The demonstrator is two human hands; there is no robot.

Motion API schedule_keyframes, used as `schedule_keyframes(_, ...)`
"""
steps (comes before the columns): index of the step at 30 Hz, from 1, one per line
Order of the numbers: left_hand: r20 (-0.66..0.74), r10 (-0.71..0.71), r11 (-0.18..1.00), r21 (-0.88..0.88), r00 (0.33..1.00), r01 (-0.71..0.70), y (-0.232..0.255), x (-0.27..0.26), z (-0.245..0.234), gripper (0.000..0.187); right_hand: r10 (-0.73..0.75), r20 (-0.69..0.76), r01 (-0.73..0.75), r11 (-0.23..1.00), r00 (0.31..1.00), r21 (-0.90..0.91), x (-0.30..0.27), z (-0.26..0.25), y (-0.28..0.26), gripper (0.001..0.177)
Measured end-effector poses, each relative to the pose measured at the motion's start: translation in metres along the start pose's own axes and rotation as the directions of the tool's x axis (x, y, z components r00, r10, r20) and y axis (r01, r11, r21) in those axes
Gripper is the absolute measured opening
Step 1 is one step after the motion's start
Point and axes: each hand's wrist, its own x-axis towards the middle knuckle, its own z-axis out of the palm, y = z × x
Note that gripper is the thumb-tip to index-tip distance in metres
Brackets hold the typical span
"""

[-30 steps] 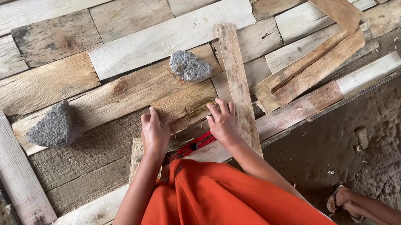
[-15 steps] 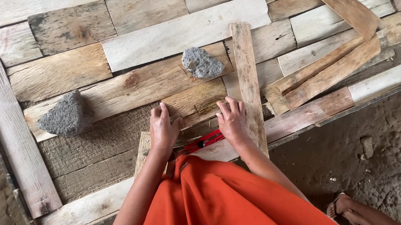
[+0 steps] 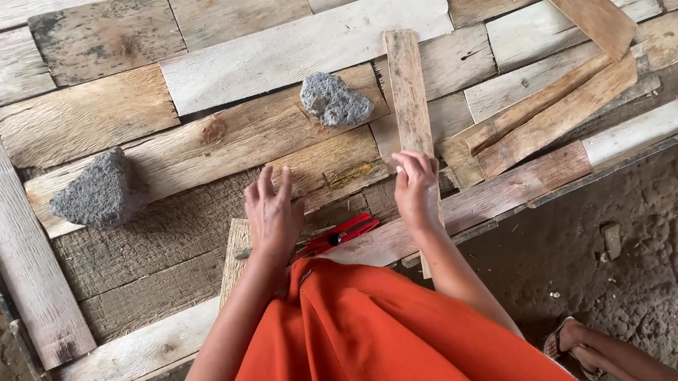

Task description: Using a utility knife to score and cut thin wooden planks to fit them into a larger wooden structure on the ground.

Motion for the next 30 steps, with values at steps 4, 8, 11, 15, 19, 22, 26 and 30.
schedule_keyframes(4,0.045,0.119,0.984,0.128,0.992,-0.124,0.007,-0.001,0.001,0.054,-0.091,0.066,0.096,0.992,0.994,-0.083,0.015,-0.012,-0.016,0.035)
schedule_keyframes(8,0.187,0.127,0.962,0.216,0.974,-0.167,0.012,-0.002,0.001,0.056,-0.103,0.346,0.159,0.978,0.932,-0.135,0.017,-0.002,-0.032,0.037)
schedule_keyframes(11,0.201,0.124,0.958,0.231,0.972,-0.169,0.005,0.001,0.013,0.054,-0.074,0.434,0.178,0.962,0.898,-0.206,0.014,0.013,-0.022,0.043)
schedule_keyframes(15,0.183,0.125,0.96,0.226,0.975,-0.166,0.0,0.004,0.02,0.052,0.003,0.481,0.134,0.959,0.876,-0.25,0.018,0.01,-0.028,0.043)
schedule_keyframes(19,0.16,0.131,0.961,0.222,0.978,-0.165,0.003,0.003,0.012,0.052,-0.002,0.507,0.142,0.961,0.862,-0.237,0.023,0.003,-0.034,0.046)
schedule_keyframes(22,0.148,0.124,0.97,0.19,0.981,-0.151,-0.002,0.006,0.013,0.052,-0.034,0.505,0.172,0.958,0.862,-0.231,0.02,0.014,-0.024,0.045)
schedule_keyframes(26,-0.06,0.14,0.99,-0.018,0.988,-0.141,-0.018,-0.004,0.004,0.051,-0.17,0.332,0.23,0.961,0.928,-0.152,0.013,0.02,-0.03,0.044)
schedule_keyframes(30,-0.291,0.073,0.994,-0.056,0.954,-0.093,-0.051,-0.048,-0.01,0.059,-0.391,0.265,0.397,0.917,0.881,0.034,-0.018,0.049,-0.04,0.024)
